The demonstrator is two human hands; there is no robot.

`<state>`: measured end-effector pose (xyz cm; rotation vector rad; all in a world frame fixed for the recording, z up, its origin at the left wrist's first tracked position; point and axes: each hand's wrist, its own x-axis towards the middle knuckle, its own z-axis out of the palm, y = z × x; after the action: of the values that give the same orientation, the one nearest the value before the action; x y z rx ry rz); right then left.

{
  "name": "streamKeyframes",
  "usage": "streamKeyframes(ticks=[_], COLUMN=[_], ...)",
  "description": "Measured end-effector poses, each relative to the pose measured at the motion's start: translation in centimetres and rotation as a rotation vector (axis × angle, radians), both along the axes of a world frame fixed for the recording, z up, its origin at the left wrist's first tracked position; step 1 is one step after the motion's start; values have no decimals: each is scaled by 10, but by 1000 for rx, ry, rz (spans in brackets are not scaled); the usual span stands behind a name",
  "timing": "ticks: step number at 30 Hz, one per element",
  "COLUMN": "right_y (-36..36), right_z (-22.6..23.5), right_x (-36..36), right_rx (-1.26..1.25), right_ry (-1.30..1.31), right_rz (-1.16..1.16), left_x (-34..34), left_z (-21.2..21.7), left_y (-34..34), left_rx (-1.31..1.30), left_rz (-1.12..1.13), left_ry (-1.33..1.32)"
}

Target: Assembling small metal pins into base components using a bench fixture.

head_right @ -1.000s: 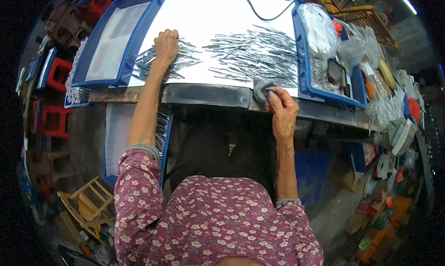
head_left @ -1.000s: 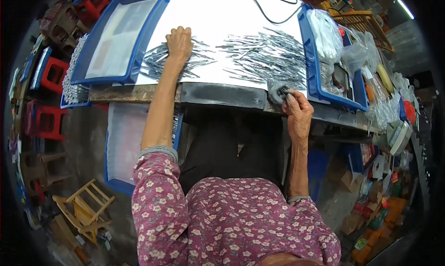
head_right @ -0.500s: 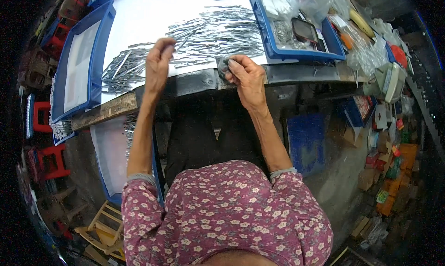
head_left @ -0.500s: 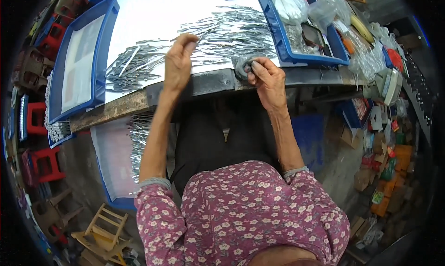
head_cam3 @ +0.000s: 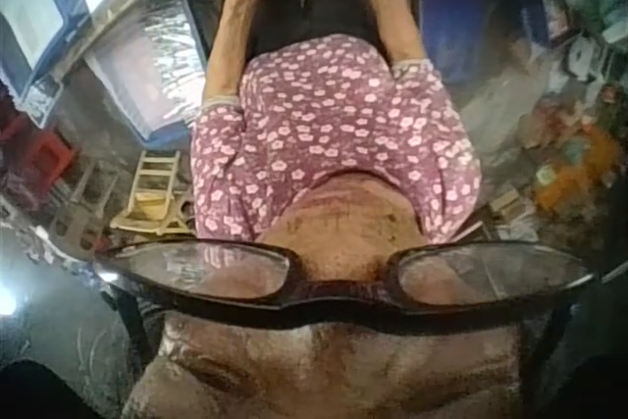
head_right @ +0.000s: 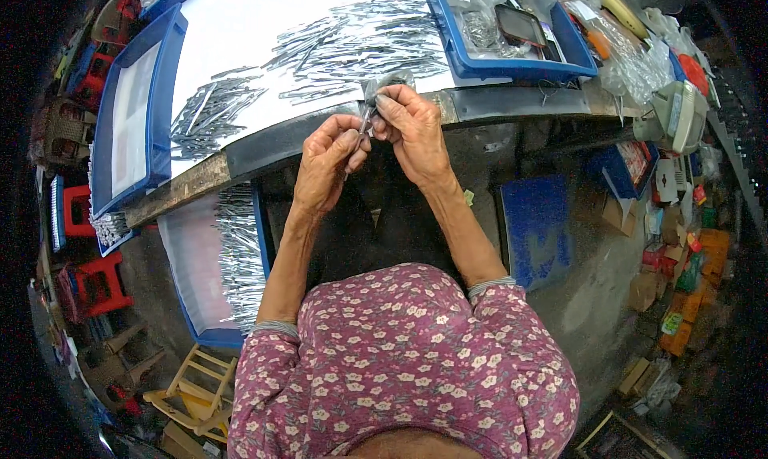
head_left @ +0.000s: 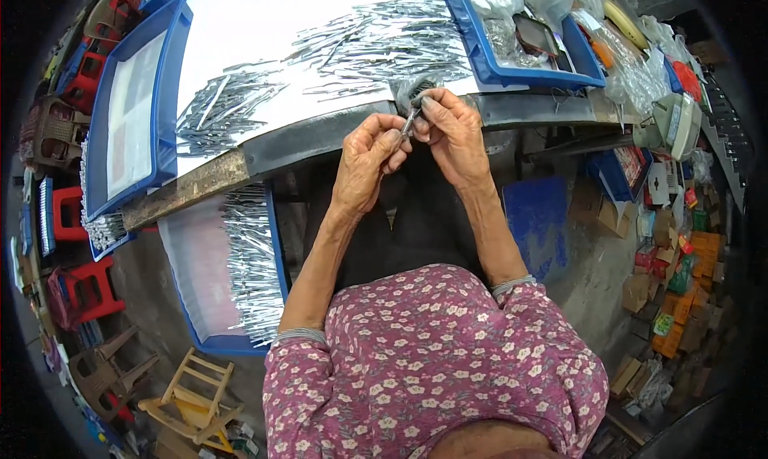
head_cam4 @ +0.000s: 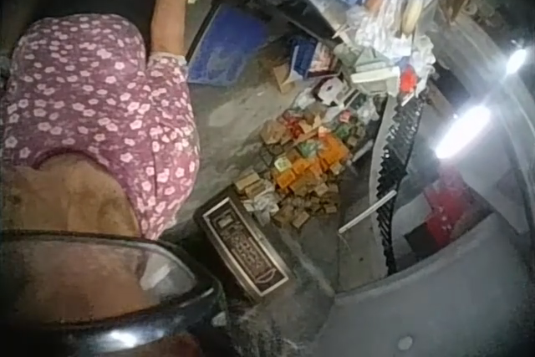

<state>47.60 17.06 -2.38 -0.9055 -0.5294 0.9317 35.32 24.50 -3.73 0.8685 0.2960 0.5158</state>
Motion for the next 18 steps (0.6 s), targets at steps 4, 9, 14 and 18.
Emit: streamKeyframes(ticks=[4, 9, 14, 18], right_y=[-1, 0, 1, 2], right_z=[0, -2, -5, -7], right_x=[0, 1, 1, 0], right_rx=[31, 47, 60, 51], right_ry=[41, 101, 136, 128], right_rz=[31, 40, 61, 68], left_x=[-2, -2, -4, -4], left_z=[1, -2, -5, -6], left_y=[-3, -4, -3, -3], left_rx=[-15, -43, -33, -24], left_rz=[-9, -25, -21, -4], left_ry=[15, -13, -7, 6])
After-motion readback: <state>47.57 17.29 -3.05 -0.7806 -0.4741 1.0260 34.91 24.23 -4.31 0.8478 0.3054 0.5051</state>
